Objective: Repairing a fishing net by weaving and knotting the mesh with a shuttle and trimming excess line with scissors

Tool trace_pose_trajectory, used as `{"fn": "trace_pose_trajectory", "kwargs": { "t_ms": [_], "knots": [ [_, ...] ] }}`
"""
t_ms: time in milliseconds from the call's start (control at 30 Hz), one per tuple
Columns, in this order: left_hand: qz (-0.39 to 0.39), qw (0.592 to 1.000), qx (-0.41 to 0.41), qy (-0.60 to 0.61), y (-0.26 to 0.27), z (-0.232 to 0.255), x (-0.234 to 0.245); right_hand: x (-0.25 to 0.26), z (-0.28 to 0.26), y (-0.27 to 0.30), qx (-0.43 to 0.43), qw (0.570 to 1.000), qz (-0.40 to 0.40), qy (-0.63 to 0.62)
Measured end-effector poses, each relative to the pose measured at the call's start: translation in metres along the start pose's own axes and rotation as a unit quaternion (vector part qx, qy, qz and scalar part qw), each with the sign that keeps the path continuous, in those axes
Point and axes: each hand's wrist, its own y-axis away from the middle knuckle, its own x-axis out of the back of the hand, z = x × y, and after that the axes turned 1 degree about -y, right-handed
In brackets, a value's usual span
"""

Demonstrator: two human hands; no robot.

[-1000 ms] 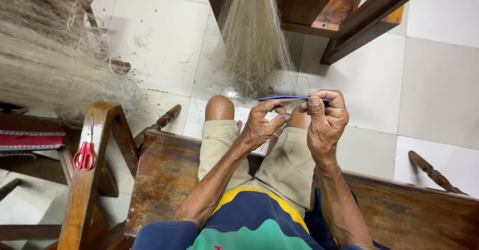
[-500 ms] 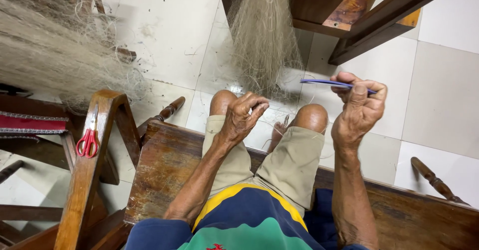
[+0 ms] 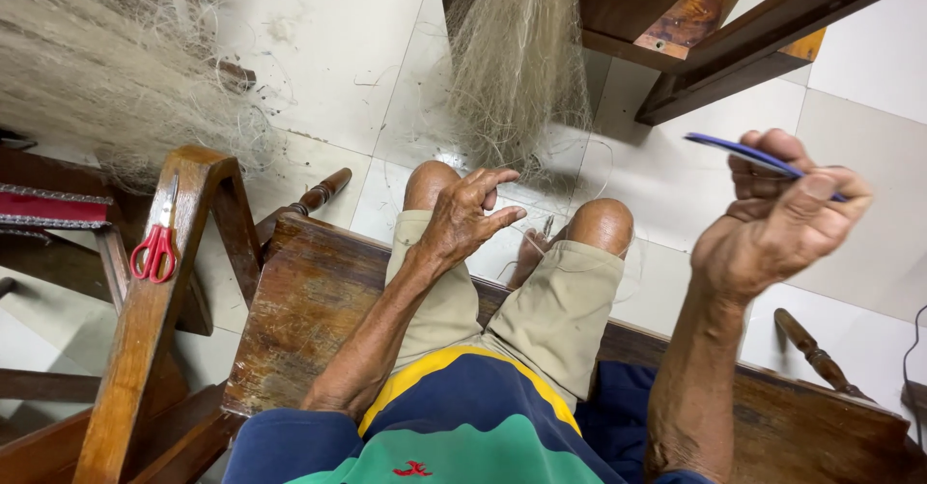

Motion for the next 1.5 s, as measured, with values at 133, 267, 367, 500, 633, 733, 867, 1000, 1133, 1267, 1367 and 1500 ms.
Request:
{"fn": "trace_pose_trajectory", "kwargs": {
  "t_ms": [133,267,367,500,633,733,867,1000,1133,1267,1367,1500],
  "knots": [
    [0.021,1.0,0.019,0.004,0.005,-0.003,-0.004,0.013,-0.013,-0.015,-0.044,0.997,0.057,-0.028],
    [0.029,0.999,0.028,-0.016,0.004,-0.003,-0.002,0.057,-0.009,-0.029,-0.145,0.973,0.09,-0.155],
    [0.03,0.999,0.035,-0.02,0.001,-0.002,0.003,0.076,-0.013,-0.036,-0.211,0.954,0.075,-0.199],
    [0.05,0.997,0.049,0.016,-0.003,0.006,0.01,0.062,-0.019,-0.04,-0.241,0.952,-0.007,-0.188],
    [0.089,0.995,0.023,0.035,-0.005,-0.002,0.003,0.02,-0.038,-0.049,-0.282,0.95,-0.062,-0.12],
    [0.106,0.987,0.03,0.121,-0.008,0.0,0.002,-0.004,-0.033,-0.05,-0.234,0.948,-0.215,0.016],
    [0.13,0.97,0.045,0.2,-0.007,0.003,0.004,-0.016,-0.004,-0.041,-0.122,0.827,-0.421,0.353],
    [0.152,0.954,0.07,0.249,-0.004,-0.004,0.006,0.003,0.039,-0.023,-0.047,0.679,-0.567,0.463],
    [0.166,0.961,0.03,0.22,-0.01,0.009,0.03,0.006,0.036,-0.016,-0.068,0.662,-0.566,0.487],
    [0.151,0.963,0.067,0.211,-0.011,0.019,0.044,0.01,0.033,-0.017,-0.165,0.765,-0.507,0.361],
    [0.143,0.963,0.069,0.216,-0.01,0.021,0.047,0.013,0.035,-0.016,-0.237,0.804,-0.458,0.296],
    [0.142,0.96,0.074,0.231,-0.011,0.022,0.048,0.02,0.047,-0.014,-0.296,0.849,-0.394,0.19]
  ]
}}
